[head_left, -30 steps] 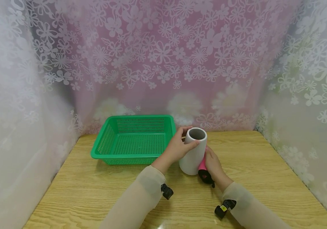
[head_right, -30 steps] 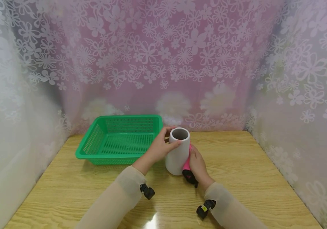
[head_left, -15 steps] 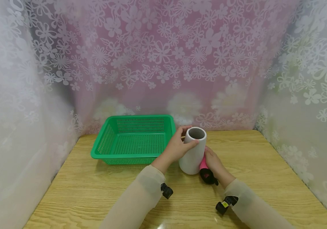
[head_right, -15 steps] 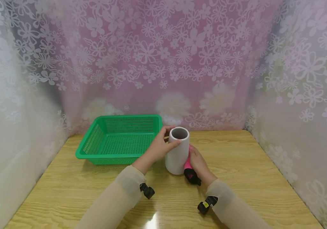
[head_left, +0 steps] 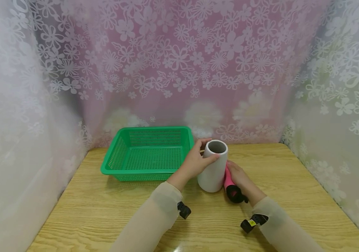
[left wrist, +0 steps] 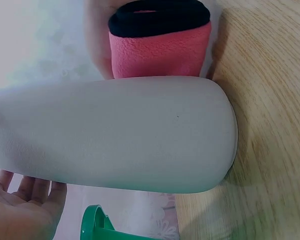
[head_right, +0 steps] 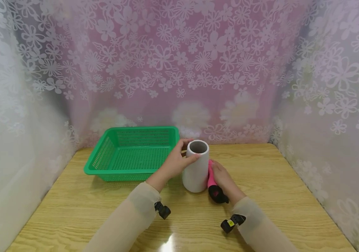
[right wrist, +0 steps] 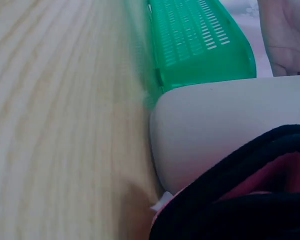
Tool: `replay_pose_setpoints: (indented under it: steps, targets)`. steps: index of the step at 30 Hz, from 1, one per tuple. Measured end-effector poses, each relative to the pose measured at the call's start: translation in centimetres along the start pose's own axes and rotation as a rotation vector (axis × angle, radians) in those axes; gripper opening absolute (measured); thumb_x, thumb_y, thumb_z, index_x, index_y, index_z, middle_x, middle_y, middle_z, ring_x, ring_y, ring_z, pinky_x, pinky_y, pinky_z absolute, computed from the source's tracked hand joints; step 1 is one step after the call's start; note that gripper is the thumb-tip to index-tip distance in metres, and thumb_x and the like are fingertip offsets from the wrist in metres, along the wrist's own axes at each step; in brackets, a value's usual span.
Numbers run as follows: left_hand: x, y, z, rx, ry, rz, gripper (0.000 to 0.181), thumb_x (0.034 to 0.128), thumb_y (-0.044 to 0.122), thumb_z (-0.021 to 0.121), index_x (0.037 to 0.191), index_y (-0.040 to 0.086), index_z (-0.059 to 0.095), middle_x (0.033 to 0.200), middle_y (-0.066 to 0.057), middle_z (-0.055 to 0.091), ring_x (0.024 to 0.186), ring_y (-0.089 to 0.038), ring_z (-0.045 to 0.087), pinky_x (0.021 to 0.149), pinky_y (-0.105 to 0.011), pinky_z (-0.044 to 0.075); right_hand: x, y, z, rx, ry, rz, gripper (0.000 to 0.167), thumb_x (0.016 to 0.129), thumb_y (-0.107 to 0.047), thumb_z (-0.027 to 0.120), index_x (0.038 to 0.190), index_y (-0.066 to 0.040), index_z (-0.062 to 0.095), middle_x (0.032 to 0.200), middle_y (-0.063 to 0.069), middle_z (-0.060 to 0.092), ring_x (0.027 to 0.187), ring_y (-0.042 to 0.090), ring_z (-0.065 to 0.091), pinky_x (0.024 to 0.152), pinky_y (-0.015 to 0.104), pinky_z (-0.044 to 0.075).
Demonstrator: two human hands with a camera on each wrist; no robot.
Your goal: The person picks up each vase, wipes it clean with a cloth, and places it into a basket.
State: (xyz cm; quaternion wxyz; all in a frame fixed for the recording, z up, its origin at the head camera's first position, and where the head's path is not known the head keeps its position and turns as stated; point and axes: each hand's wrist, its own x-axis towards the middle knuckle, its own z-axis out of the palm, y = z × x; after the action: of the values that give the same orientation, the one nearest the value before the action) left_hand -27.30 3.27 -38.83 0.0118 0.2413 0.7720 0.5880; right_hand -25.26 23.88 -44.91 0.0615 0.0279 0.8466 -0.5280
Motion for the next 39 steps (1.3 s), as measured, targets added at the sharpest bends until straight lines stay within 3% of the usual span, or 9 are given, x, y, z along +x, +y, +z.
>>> replay_pose_setpoints:
  steps: [7,13,22,30,39]
  targets:
    - [0.1,-0.1,0.0,-0.007,0.003,-0.003,0.069,0.0900,0.039,0.076,0.148,0.019,0.044,0.132,0.005,0.053,0.125,-0.014,0.052,0.104,-0.037,0.046,-0.5,-1.1,-1.3,-0.055,0.018,-0.017,0.062,0.111,-0.041,0.022,0.159,-0.003,0.018,0.161,0.027,0.018,0.150,0.043,0.013,0.120,0.058,0.008]
    - [0.0,0.0,0.0,-0.013,0.002,-0.003,0.072,0.0903,0.039,0.076,0.149,0.015,0.042,0.133,0.005,0.053,0.126,-0.016,0.052,0.103,-0.039,0.047,-1.5,-2.3,-2.3,-0.098,0.058,-0.048,0.064,0.109,-0.046,0.018,0.161,-0.009,0.016,0.159,0.028,0.023,0.144,0.044,0.025,0.118,0.061,0.014]
    - [-0.1,0.1,-0.1,-0.012,0.000,-0.012,0.066,0.0901,0.040,0.075,0.146,0.024,0.044,0.133,0.006,0.053,0.127,-0.019,0.053,0.101,-0.040,0.048,-3.4,-4.4,-3.7,-0.087,0.122,-0.093,0.065,0.107,-0.053,0.018,0.163,-0.020,0.012,0.161,0.025,0.021,0.142,0.045,0.027,0.115,0.064,0.018]
    - [-0.1,0.0,0.0,-0.015,-0.001,-0.005,0.070,0.0903,0.039,0.075,0.149,0.017,0.043,0.132,0.006,0.052,0.126,-0.015,0.052,0.102,-0.037,0.047,-4.6,-6.1,-4.0,-0.040,0.181,-0.204,0.062,0.108,-0.050,0.021,0.163,-0.022,0.014,0.163,0.022,0.018,0.144,0.043,0.025,0.116,0.063,0.019]
    - [-0.1,0.1,0.0,-0.012,-0.001,-0.018,0.068,0.0900,0.038,0.076,0.148,0.020,0.044,0.133,0.005,0.052,0.127,-0.018,0.052,0.102,-0.038,0.047,-5.3,-7.4,-3.6,-0.009,0.230,-0.310,0.058,0.109,-0.045,0.023,0.162,-0.024,0.016,0.157,0.025,0.028,0.126,0.043,0.042,0.103,0.059,0.037]
